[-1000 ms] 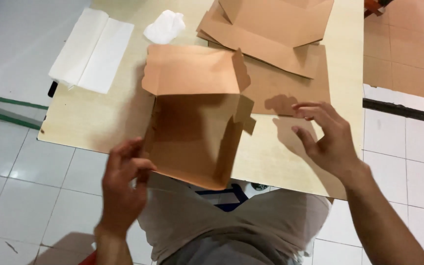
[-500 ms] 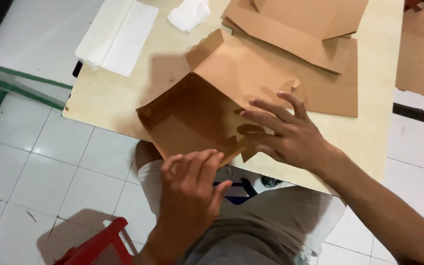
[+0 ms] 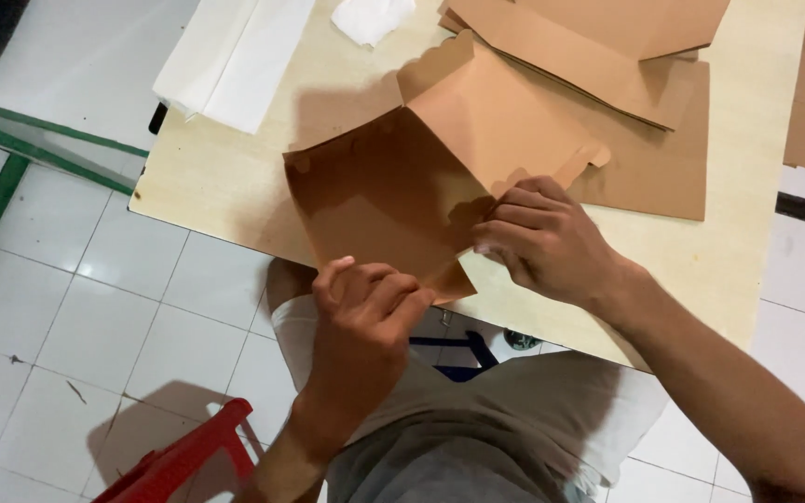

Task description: Folding flat cardboard sheets into boxes by tucking tabs into slots at a packaging station.

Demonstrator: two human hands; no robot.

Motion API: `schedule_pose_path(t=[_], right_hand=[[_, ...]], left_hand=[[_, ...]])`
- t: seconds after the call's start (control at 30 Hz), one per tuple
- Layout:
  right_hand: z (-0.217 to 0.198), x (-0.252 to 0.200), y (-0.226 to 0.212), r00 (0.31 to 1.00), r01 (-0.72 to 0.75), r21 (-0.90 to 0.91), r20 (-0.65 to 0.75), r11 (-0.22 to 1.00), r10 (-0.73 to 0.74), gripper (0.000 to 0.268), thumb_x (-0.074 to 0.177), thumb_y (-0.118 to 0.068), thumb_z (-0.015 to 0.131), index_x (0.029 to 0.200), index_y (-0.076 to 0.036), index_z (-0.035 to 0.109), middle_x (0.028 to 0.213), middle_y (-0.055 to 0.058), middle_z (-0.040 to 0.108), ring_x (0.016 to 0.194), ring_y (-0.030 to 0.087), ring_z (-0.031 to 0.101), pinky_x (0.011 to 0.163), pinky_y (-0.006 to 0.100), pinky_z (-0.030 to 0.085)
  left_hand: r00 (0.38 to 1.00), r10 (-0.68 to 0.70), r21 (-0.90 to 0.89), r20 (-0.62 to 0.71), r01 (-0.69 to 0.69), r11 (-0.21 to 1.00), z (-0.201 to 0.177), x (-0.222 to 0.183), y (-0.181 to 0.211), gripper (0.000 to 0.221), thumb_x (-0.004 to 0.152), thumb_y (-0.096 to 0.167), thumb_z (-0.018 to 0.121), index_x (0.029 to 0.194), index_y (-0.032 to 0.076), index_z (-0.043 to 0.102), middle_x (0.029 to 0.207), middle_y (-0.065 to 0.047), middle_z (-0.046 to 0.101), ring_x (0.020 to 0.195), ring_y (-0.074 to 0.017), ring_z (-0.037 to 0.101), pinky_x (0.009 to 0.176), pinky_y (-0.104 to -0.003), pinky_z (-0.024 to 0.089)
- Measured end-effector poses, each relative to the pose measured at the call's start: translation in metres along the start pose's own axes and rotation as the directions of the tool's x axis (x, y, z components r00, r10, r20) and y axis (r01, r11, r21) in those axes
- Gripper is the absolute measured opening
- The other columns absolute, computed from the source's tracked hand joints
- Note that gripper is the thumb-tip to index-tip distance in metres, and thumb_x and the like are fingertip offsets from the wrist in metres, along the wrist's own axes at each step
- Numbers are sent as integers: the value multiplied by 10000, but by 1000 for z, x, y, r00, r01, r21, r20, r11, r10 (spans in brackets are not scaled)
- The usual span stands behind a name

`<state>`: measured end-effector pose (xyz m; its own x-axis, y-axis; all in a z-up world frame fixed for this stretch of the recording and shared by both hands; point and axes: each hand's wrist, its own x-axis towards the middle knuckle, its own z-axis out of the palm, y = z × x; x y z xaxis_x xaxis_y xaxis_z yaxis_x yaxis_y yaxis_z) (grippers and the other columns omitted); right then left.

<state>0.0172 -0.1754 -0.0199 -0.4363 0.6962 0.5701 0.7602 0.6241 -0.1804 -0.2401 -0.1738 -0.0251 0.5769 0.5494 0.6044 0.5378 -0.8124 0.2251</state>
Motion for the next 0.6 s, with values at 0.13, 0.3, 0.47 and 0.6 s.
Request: schedule_pose_path(t=[0.13, 0.3, 0.47, 0.6], right_hand=[[-3, 27, -17, 997, 31, -35, 71, 999, -29, 184, 992, -146, 664, 815, -136, 715, 636, 5, 615, 717, 222, 633, 840, 380, 492], [4, 44, -26, 990, 27, 13, 141, 1000, -28, 166, 995, -268, 687, 906, -130, 663, 669, 11, 656, 738, 237, 662, 827, 411, 501], [11, 45, -32, 986, 5, -47, 165, 999, 3, 92, 900, -71, 741, 941, -84, 661, 784, 84, 717, 840, 313, 697, 851, 475, 523], [-52, 36, -61, 998, -57, 9, -3, 998, 57, 102, 975, -212, 722, 1011, -118, 708, 1217, 121, 713, 1121, 361, 672, 944, 507, 502]], left_hand=[[997, 74, 10, 33, -74, 997, 2, 15, 5, 111, 909, 69, 737, 837, 149, 709, 894, -14, 627, 884, -203, 644, 983, -473, 433], [994, 47, 7, 97, -48, 999, 4, 26, 1, 84, 915, 19, 698, 879, 89, 727, 1092, -136, 643, 904, -286, 649, 885, -442, 491], [983, 22, 23, 182, -27, 999, 16, 16, -9, 107, 900, 23, 676, 946, 80, 755, 1050, -91, 662, 918, -247, 641, 880, -409, 452], [976, 13, -11, 217, -11, 1000, 9, 23, -11, 146, 910, 14, 666, 1003, 90, 749, 1062, -81, 684, 890, -256, 664, 846, -413, 477]])
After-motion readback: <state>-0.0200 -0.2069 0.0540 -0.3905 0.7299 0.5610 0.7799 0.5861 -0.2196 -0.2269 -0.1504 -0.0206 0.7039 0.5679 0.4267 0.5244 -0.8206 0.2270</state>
